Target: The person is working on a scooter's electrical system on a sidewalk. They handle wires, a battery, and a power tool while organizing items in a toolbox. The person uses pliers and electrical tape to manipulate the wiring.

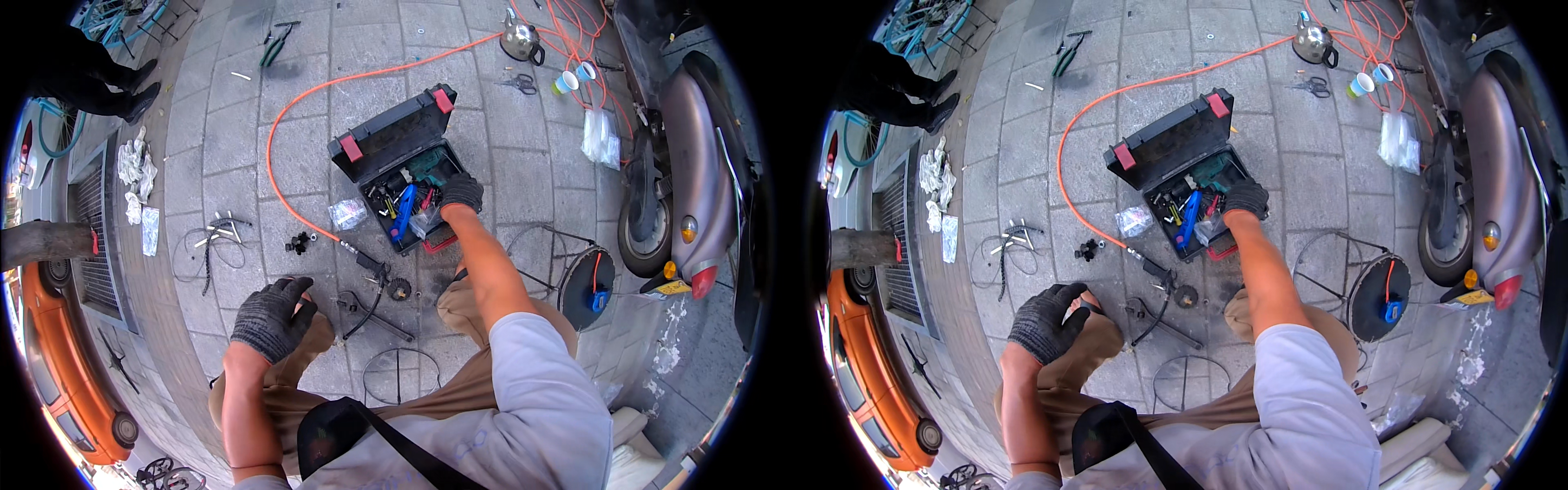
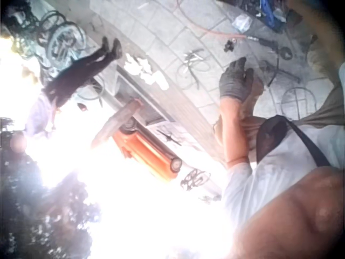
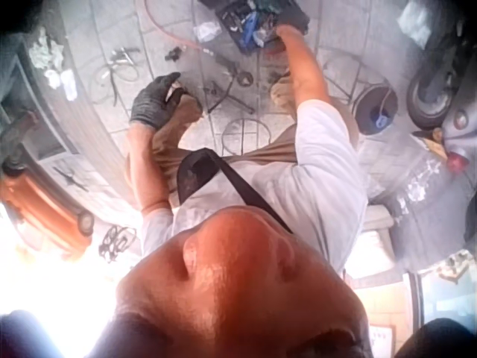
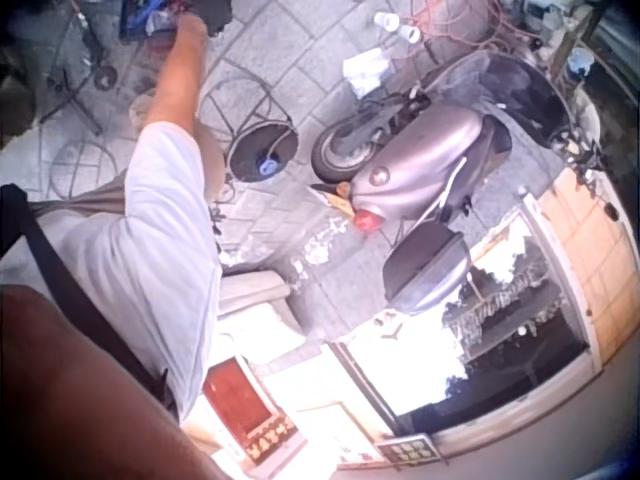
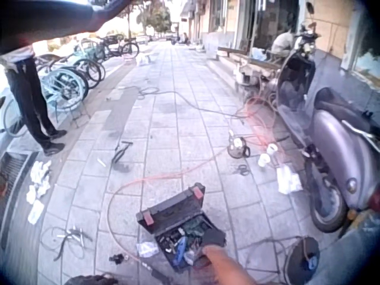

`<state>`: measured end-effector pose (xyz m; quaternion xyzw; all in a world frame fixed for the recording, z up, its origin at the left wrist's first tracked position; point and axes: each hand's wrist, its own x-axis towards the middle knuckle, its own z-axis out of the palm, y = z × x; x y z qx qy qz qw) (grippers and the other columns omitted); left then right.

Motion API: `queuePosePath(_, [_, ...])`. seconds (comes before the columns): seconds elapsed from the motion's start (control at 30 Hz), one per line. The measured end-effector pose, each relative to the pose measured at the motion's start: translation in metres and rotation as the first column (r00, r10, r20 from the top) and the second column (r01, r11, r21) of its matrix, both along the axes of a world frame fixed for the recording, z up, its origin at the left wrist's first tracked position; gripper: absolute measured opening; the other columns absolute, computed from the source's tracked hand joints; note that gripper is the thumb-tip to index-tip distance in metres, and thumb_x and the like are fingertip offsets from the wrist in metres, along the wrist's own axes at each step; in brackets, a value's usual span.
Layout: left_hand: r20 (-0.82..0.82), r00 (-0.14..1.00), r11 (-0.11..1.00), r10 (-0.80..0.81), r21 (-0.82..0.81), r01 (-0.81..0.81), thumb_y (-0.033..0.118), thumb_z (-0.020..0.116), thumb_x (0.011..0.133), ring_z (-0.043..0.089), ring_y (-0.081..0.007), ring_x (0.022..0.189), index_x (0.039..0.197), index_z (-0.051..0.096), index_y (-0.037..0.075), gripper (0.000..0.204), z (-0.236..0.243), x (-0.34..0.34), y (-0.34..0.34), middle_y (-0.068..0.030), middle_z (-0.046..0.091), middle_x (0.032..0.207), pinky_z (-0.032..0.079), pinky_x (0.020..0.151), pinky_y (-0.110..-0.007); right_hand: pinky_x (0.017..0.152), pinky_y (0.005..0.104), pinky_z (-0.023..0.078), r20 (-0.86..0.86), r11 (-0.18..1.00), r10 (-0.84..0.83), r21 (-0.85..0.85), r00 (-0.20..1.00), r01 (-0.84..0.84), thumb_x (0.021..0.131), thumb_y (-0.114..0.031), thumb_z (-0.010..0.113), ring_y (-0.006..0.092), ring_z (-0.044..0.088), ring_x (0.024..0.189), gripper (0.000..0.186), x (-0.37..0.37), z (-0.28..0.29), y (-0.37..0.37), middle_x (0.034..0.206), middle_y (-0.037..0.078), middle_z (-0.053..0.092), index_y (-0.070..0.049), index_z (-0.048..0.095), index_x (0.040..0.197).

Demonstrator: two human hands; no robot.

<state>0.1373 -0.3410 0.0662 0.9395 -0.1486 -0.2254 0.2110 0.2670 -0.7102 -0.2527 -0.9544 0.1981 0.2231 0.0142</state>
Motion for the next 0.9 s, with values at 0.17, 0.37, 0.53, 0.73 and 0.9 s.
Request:
queuePosePath(0.17, [-0.001,1.0,1.0,-0.003,-0.006,0.003,0.02,0.065,0.088,0.067,-0.035,0.093,0.122,0.063,0.005,0.037,0.004,0.001,-0.003,-0.0162,0.067,0.107,0.053,0.08,-0.044,0.1,0.0462,0.048,-0.031,0.998,0.051,0.038,0.998,-0.05,0.08,-0.033,0.074,0.0351,0.059,0.121,0.053,-0.008,0.064,0.012,0.126,0.018,0.06,-0.007,0.062,0.124])
queuePosePath(0.37, [0.02,1.0,1.0,-0.016,-0.026,0.017,0.02,0.065,0.088,0.067,-0.0346,0.091,0.122,0.062,0.005,0.037,0.008,0.001,-0.007,-0.0157,0.068,0.102,0.053,0.079,-0.044,0.101,0.0477,0.048,0.002,0.984,0.014,0.175,1.0,-0.014,0.07,-0.038,0.082,0.0369,0.057,0.123,0.074,-0.012,0.06,0.003,0.135,0.022,0.052,-0.003,0.053,0.13])
queuePosePath(0.53, [-0.081,0.997,1.0,0.003,-0.011,-0.004,0.023,0.065,0.09,0.065,-0.0381,0.1,0.122,0.062,0.002,0.039,0.017,0.005,-0.013,-0.0205,0.067,0.109,0.052,0.087,-0.044,0.106,0.0446,0.045,0.068,0.956,0.066,0.283,0.996,-0.083,0.078,-0.031,0.074,0.0399,0.052,0.128,0.069,-0.021,0.054,-0.001,0.139,0.026,0.049,-0.002,0.052,0.135])
queuePosePath(0.73, [-0.106,0.994,0.999,0.034,-0.038,-0.038,0.024,0.064,0.091,0.066,-0.0381,0.099,0.122,0.063,0.002,0.038,0.013,0.003,-0.011,-0.0202,0.067,0.11,0.053,0.087,-0.044,0.102,0.0444,0.049,0.114,0.902,0.162,0.385,0.98,-0.194,0.07,-0.032,0.081,0.0416,0.058,0.121,0.07,-0.012,0.011,-0.032,0.128,0.027,0.06,-0.002,0.057,0.129])
queuePosePath(0.9, [-0.096,0.995,1.0,0.024,-0.013,-0.025,0.025,0.064,0.091,0.066,-0.0381,0.099,0.121,0.064,0.003,0.037,0.009,0.007,-0.013,-0.0199,0.068,0.109,0.053,0.086,-0.043,0.103,0.0444,0.049,-0.085,0.917,0.213,0.363,0.973,-0.169,0.077,-0.026,0.074,0.0408,0.058,0.122,0.068,0.009,0.002,-0.025,0.131,0.026,0.06,-0.006,0.052,0.137])
